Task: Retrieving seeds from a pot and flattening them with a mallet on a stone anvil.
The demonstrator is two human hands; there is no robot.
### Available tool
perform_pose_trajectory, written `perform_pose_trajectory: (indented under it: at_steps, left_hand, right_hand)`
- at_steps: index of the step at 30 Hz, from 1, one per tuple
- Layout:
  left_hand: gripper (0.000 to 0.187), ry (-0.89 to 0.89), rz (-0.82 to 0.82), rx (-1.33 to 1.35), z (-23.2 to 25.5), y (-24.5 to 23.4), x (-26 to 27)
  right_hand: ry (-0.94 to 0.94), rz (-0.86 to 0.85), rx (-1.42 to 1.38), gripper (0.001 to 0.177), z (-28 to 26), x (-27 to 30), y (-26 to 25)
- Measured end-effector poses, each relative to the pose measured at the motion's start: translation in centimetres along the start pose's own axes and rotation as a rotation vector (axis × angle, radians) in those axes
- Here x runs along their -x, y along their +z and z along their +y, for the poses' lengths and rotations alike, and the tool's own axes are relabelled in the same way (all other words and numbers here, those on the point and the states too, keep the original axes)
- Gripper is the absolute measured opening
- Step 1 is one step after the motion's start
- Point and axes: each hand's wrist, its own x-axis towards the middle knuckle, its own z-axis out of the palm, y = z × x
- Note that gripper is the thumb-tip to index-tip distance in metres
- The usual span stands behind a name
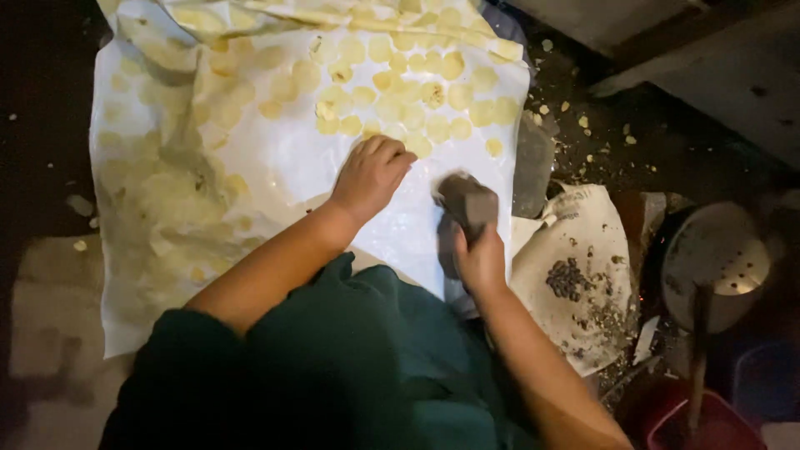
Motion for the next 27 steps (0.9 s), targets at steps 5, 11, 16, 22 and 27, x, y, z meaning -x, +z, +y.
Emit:
perform_pose_trajectory:
  at_steps: [5, 11, 16, 22, 27]
  left_hand:
    - [0.023, 0.021, -0.016, 0.031, -1.3, 0.7, 0.4]
    - [0.015, 0.068, -0.052, 0.038, -0.3, 4.7, -0.9]
    - [0.011, -0.02, -0.051, -0.054, 0.2, 4.0, -1.1]
    - [0.016, -0.057, -0.041, -0.06, -1.4, 1.3, 0.7]
    - [0.027, -0.008, -0.007, 0.025, -1.4, -0.6, 1.8]
  right_hand:
    - [-0.165, 0.206, -0.227, 0.049, 0.1, 0.5, -0.6]
    - [0.13, 0.007, -0.388, 0.032, -4.7, -4.2, -7.6]
    - [-0.213, 0.239, -0.578, 0.027, -7.6, -2.5, -9.7]
    - [-0.145, 0.181, -0.127, 0.044, -1.7, -5.4, 0.6]
    - [0.144, -0.152, 0.048, 0.046, -7.9, -6.4, -5.4]
